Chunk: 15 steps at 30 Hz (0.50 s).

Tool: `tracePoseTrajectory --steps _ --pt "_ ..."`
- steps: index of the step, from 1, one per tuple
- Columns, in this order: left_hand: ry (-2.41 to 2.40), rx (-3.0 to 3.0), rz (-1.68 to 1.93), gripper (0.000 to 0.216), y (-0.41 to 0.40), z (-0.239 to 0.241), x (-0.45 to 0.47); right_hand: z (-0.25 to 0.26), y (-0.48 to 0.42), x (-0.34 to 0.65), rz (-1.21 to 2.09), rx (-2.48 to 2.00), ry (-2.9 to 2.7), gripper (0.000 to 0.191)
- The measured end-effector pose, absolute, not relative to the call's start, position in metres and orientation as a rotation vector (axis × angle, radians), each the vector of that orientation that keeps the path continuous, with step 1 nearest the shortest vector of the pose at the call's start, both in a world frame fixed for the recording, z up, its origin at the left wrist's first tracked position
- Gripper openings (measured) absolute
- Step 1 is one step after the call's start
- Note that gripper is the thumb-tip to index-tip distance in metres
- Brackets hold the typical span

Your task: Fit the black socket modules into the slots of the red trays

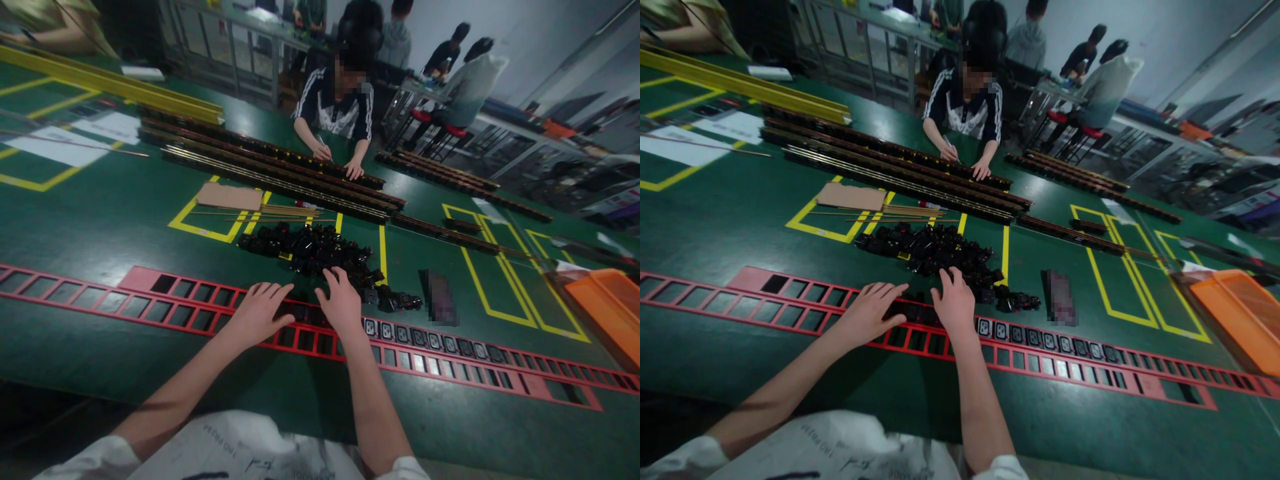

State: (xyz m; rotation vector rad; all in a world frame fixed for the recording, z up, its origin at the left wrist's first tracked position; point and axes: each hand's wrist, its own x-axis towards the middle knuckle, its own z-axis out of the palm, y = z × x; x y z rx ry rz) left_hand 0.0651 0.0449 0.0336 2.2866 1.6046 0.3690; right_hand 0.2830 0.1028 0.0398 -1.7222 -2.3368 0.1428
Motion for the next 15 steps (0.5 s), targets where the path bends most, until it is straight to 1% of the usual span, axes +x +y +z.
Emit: tracePoseTrajectory --steps 3,5,10,15 --pt "1.673 2.296 0.340 0.056 0.045 0.033 0.048 0.041 0.104 0.281 0.114 -1.792 -2.324 0.050" --pt "1.653 2.295 0.322 0.052 0.046 0.033 0.040 0.041 0.105 0.281 0.112 -1.816 -2.303 0.047" --pt "1.652 2.309 0.307 0.043 0.045 0.036 0.040 0.040 0.105 0.279 0.081 -1.758 -2.280 0.027" --pt "1.663 2.315 0.288 0.043 0.046 0.036 0.042 0.036 0.105 0.279 0.073 -1.763 -2.222 0.010"
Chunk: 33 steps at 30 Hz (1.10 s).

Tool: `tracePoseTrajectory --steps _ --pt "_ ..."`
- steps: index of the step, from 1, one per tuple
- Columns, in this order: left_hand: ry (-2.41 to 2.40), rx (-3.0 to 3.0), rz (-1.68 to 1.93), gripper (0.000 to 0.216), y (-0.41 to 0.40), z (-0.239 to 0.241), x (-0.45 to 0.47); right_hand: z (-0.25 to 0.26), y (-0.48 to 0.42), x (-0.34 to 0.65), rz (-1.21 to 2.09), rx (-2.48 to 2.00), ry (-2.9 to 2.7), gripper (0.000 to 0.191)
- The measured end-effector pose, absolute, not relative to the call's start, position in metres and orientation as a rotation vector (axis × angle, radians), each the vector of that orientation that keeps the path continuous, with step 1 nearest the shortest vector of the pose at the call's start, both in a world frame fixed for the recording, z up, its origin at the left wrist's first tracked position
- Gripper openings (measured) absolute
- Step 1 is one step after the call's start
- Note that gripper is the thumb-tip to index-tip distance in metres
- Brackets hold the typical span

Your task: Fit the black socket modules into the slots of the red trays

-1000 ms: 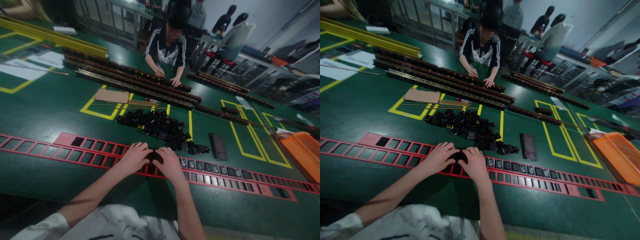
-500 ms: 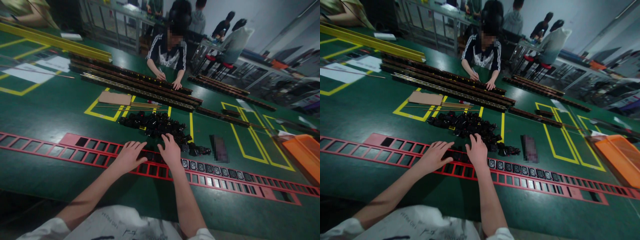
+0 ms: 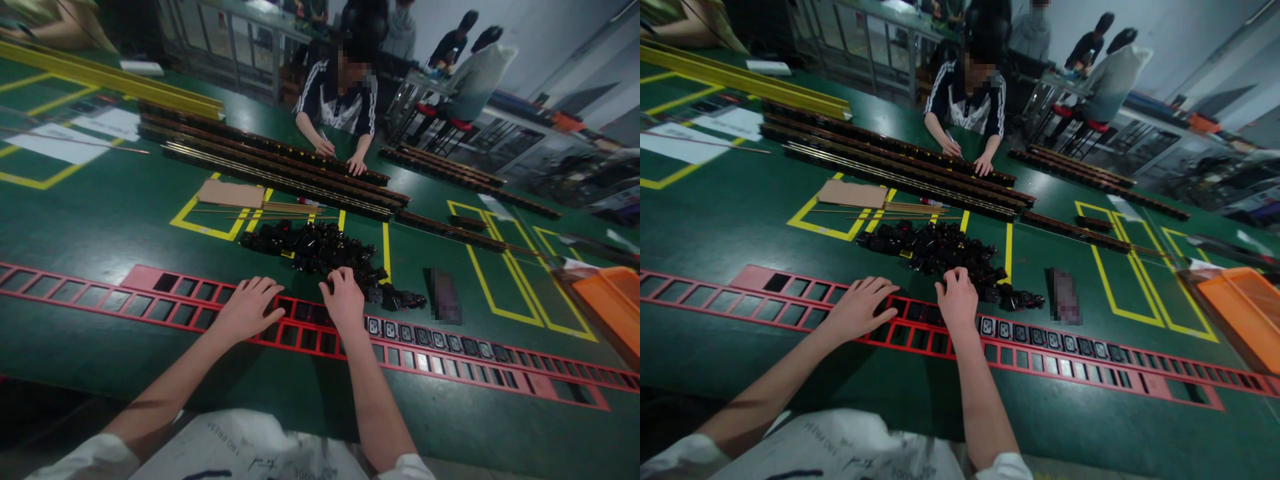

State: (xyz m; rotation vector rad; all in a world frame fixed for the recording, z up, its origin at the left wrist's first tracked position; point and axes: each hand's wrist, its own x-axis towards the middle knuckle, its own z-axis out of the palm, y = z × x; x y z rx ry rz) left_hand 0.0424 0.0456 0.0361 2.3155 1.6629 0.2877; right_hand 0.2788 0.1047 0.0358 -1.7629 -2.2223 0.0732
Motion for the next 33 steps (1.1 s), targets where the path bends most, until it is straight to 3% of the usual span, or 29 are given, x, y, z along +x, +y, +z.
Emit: tracePoseTrajectory --steps 7,16,21,33 --pt "1.659 2.321 0.286 0.041 0.046 0.040 0.043 0.039 0.102 0.279 0.257 -1.527 -2.148 0.006" --pt "1.639 2.379 0.285 0.045 0.046 0.038 0.042 0.039 0.070 0.242 0.782 -1.040 -2.100 0.027" --pt "1.616 2.386 0.321 0.034 0.045 0.034 0.040 0.031 0.068 0.236 0.709 -0.979 -2.250 0.032" --pt "1.512 2.424 0.308 0.034 0.045 0.037 0.038 0.038 0.067 0.238 0.682 -0.972 -2.312 0.033"
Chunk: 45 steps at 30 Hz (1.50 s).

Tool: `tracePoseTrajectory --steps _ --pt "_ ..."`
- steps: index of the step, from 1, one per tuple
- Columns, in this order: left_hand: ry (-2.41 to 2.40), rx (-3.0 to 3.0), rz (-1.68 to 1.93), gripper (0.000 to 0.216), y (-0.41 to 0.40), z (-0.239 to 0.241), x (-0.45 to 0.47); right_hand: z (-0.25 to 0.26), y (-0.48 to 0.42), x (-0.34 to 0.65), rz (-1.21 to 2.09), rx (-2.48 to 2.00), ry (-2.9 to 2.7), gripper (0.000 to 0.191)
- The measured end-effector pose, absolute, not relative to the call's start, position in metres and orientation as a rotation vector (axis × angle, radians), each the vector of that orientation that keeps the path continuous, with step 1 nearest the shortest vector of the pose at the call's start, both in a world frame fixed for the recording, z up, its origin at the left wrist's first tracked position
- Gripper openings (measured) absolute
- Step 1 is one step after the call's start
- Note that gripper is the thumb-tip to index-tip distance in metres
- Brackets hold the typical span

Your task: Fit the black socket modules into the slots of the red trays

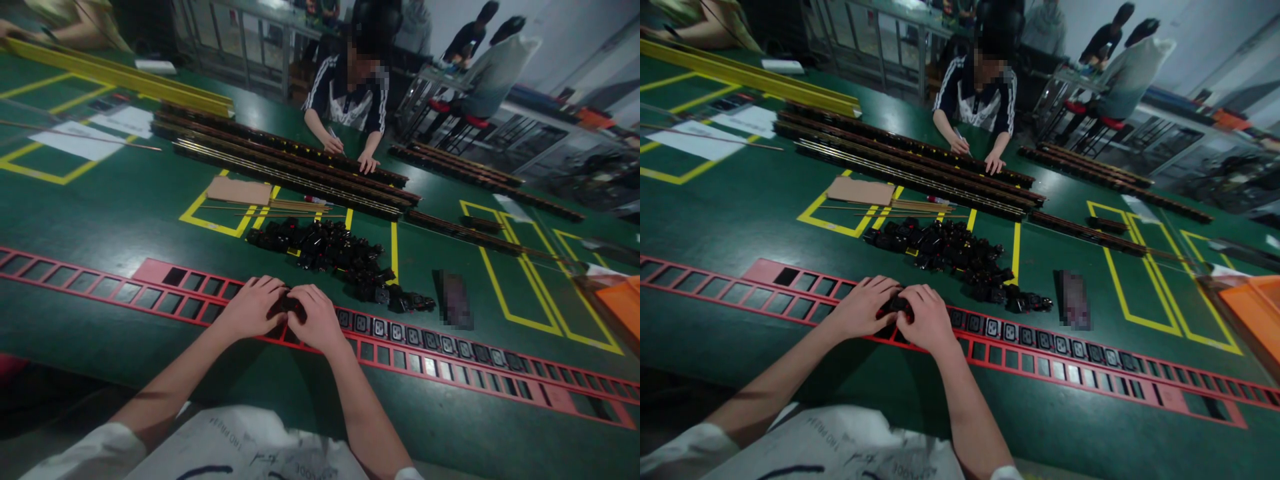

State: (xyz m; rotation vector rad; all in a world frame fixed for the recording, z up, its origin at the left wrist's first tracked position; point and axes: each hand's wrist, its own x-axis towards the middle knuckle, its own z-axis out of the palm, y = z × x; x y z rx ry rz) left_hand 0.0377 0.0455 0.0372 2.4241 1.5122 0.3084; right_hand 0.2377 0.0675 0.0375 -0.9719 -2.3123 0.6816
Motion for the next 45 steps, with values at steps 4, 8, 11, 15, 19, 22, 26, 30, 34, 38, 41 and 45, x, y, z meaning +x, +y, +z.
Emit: tracePoseTrajectory --steps 4,8,11,15,19,22,26,30,34,38,41,45 --pt "1.510 2.428 0.309 0.032 0.0448 0.0380 0.0383 0.0383 0.0672 0.2371 0.669 -0.975 -2.334 0.029" --pt "1.510 2.422 0.329 0.030 0.0448 0.0379 0.0385 0.0398 0.0669 0.2364 0.676 -0.982 -2.335 0.028" --pt "1.506 2.418 0.330 0.031 0.0448 0.0381 0.0382 0.0403 0.0671 0.2364 0.686 -0.984 -2.334 0.028" --pt "1.504 2.419 0.322 0.031 0.0445 0.0387 0.0379 0.0399 0.0672 0.2365 0.688 -1.004 -2.348 0.026" --pt "1.519 2.415 0.319 0.031 0.0446 0.0387 0.0388 0.0392 0.0671 0.2363 0.674 -0.993 -2.361 0.029" --pt "1.526 2.408 0.316 0.031 0.0450 0.0386 0.0396 0.0388 0.0670 0.2363 0.654 -0.982 -2.373 0.032" --pt "1.532 2.386 0.321 0.033 0.0450 0.0387 0.0398 0.0390 0.0664 0.2367 0.642 -0.981 -2.392 0.035" --pt "1.510 2.353 0.374 0.040 0.0443 0.0397 0.0387 0.0394 0.0645 0.2373 0.615 -0.976 -2.436 0.036" --pt "1.449 2.335 0.438 0.039 0.0434 0.0407 0.0371 0.0388 0.0628 0.2377 0.585 -1.004 -2.488 0.040" --pt "1.441 2.312 0.463 0.034 0.0434 0.0405 0.0363 0.0383 0.0630 0.2380 0.590 -1.031 -2.498 0.038" --pt "1.452 2.305 0.450 0.030 0.0438 0.0402 0.0366 0.0402 0.0628 0.2391 0.575 -1.072 -2.517 0.036" --pt "1.463 2.311 0.427 0.030 0.0442 0.0397 0.0371 0.0439 0.0609 0.2440 0.566 -1.134 -2.529 0.036"
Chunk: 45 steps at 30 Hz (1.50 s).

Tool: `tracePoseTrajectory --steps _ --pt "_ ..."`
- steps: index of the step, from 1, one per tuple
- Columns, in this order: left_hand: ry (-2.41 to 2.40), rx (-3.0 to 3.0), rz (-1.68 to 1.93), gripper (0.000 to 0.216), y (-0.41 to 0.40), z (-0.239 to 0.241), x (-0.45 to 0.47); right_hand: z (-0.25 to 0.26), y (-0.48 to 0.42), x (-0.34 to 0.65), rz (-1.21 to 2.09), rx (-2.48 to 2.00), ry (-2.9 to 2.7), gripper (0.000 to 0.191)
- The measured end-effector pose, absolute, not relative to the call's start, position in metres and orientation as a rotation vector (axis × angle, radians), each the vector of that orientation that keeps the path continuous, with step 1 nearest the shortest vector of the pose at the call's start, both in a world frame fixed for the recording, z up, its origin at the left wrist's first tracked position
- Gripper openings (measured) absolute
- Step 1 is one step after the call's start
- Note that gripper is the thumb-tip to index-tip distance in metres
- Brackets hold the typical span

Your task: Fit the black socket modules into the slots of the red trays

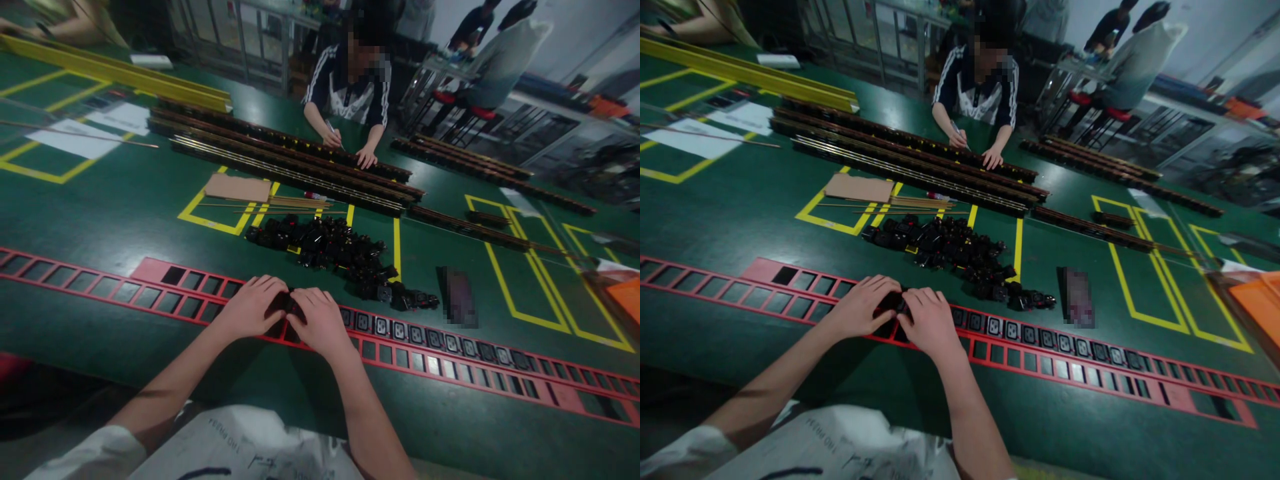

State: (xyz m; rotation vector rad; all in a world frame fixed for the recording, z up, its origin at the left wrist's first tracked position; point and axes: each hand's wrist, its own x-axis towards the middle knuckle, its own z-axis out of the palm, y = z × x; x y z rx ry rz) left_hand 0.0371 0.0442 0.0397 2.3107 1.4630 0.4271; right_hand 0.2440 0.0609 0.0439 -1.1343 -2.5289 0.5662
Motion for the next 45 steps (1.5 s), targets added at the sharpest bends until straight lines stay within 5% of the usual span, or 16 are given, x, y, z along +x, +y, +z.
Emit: tracePoseTrajectory --steps 45 --pt "1.411 2.294 0.488 0.025 0.0458 0.0310 0.0314 0.0425 0.0613 0.2483 0.564 -1.239 -2.493 0.027"
